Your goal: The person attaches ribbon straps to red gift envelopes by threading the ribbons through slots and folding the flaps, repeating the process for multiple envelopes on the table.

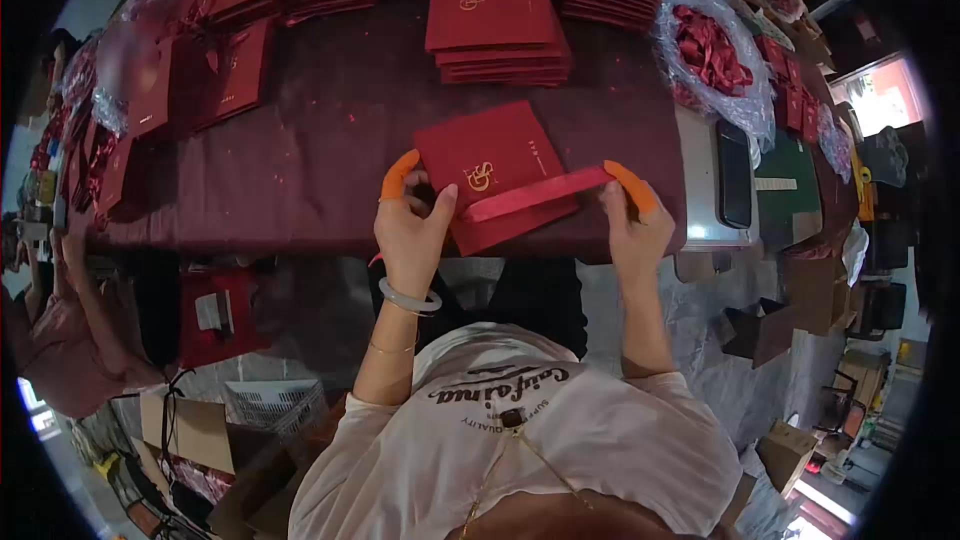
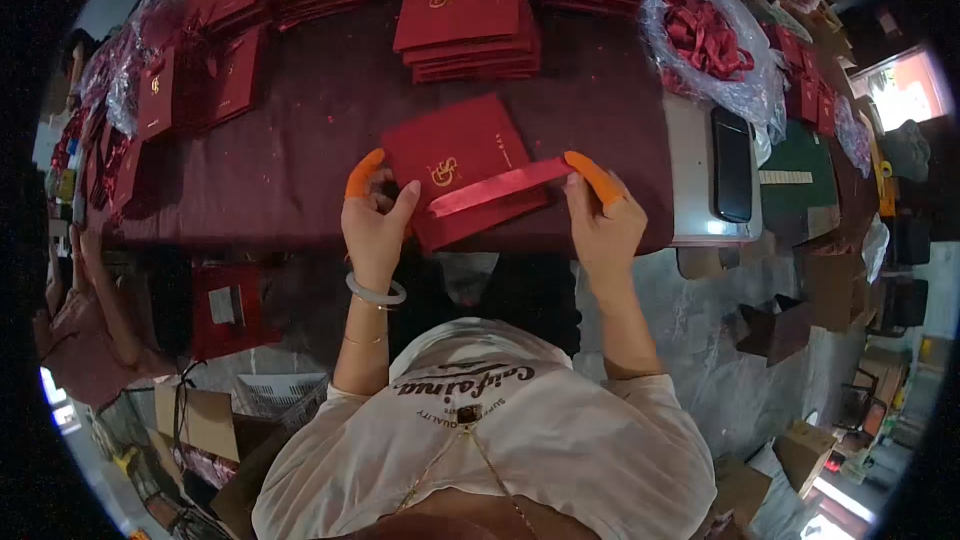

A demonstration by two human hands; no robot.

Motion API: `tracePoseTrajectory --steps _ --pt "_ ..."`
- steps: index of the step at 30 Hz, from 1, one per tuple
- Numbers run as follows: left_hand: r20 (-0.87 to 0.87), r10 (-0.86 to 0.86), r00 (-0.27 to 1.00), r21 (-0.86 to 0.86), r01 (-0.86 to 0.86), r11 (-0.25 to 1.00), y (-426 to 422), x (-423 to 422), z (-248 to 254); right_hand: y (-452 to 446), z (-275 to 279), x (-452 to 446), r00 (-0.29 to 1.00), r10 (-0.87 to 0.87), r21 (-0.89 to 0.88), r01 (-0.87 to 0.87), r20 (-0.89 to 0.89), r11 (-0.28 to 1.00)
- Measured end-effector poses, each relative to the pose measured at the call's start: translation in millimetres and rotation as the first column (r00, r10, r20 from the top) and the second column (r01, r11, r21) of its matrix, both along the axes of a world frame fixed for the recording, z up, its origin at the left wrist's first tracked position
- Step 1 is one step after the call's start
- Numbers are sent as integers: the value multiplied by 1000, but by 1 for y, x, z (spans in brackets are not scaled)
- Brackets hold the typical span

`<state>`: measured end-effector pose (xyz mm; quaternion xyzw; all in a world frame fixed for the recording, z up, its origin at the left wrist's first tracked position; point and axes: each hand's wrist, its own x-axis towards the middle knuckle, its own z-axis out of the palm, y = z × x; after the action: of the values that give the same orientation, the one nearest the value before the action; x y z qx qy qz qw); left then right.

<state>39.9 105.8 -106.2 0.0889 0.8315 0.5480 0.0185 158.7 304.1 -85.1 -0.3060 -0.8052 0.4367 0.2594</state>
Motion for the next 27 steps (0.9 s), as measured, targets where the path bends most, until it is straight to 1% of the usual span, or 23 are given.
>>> tracePoseTrajectory --steps 1,2,3,4,5,6,8,9,10,11,12,13,14,15,16,17,18,20,21,23,24,26,27 --pt "28 -40 999 -7 40 999 -1 0 2 -2 -1 -5 977 96 -76 -112 -191 991" --pt "17 -45 999 -1 45 999 1 0 -3 -4 -2 -10 975 92 -69 -108 -200 992" --pt "-56 -29 998 78 33 996 3 1 -7 -6 -3 -16 906 30 -403 -217 -422 889" --pt "-124 -4 992 151 23 988 4 2 -11 -10 -3 -22 805 -112 -649 -379 -583 659" --pt "-139 -14 990 111 30 993 3 4 -14 -13 -1 -27 753 -210 -711 -434 -624 553" --pt "-132 -9 991 96 22 995 2 5 -12 -12 -2 -31 758 -215 -722 -433 -615 539" --pt "-47 -43 998 217 53 975 1 4 -8 -9 -5 -43 638 -239 -674 -631 -732 384" --pt "7 -48 999 154 47 987 0 5 3 -16 4 -48 666 -197 -677 -608 -719 416" --pt "19 -33 999 138 30 990 -2 5 3 -21 9 -51 677 -199 -690 -606 -708 395" --pt "54 -62 997 235 47 971 -5 4 2 -25 14 -54 747 -9 -654 -576 -665 490" --pt "86 -91 992 330 58 942 -8 2 0 -29 15 -58 795 175 -595 -561 -581 575" --pt "163 -156 974 435 71 898 -10 0 -2 -33 13 -64 806 266 -546 -563 -529 620" --pt "176 -144 974 425 56 904 -12 0 -2 -36 9 -69 808 269 -559 -564 -524 607" --pt "193 -153 969 429 57 901 -12 1 3 -39 5 -74 799 406 -406 -583 -443 704" --pt "206 -165 965 436 61 898 -12 1 6 -40 2 -79 784 522 -229 -605 -336 763" --pt "230 -192 954 490 57 870 -14 -1 2 -41 2 -82 798 534 -261 -598 -279 757" --pt "237 -189 953 489 51 871 -15 -1 3 -41 0 -85 798 536 -267 -599 -275 755" --pt "290 -264 920 546 67 835 -19 -3 8 -43 -4 -92 798 580 -75 -596 -162 799" --pt "291 -264 920 546 67 835 -20 -4 6 -44 -5 -93 798 581 -75 -597 -162 799" --pt "298 -309 903 636 54 770 -23 -5 1 -47 -6 -95 799 588 -82 -599 -124 796" --pt "297 -308 904 634 55 771 -23 -4 2 -47 -8 -95 799 588 -82 -599 -126 796" --pt "279 -240 930 622 15 783 -22 -1 3 -48 -14 -96 796 571 -120 -598 -202 792" --pt "279 -239 930 621 15 783 -22 0 3 -49 -14 -96 795 572 -121 -599 -203 791"
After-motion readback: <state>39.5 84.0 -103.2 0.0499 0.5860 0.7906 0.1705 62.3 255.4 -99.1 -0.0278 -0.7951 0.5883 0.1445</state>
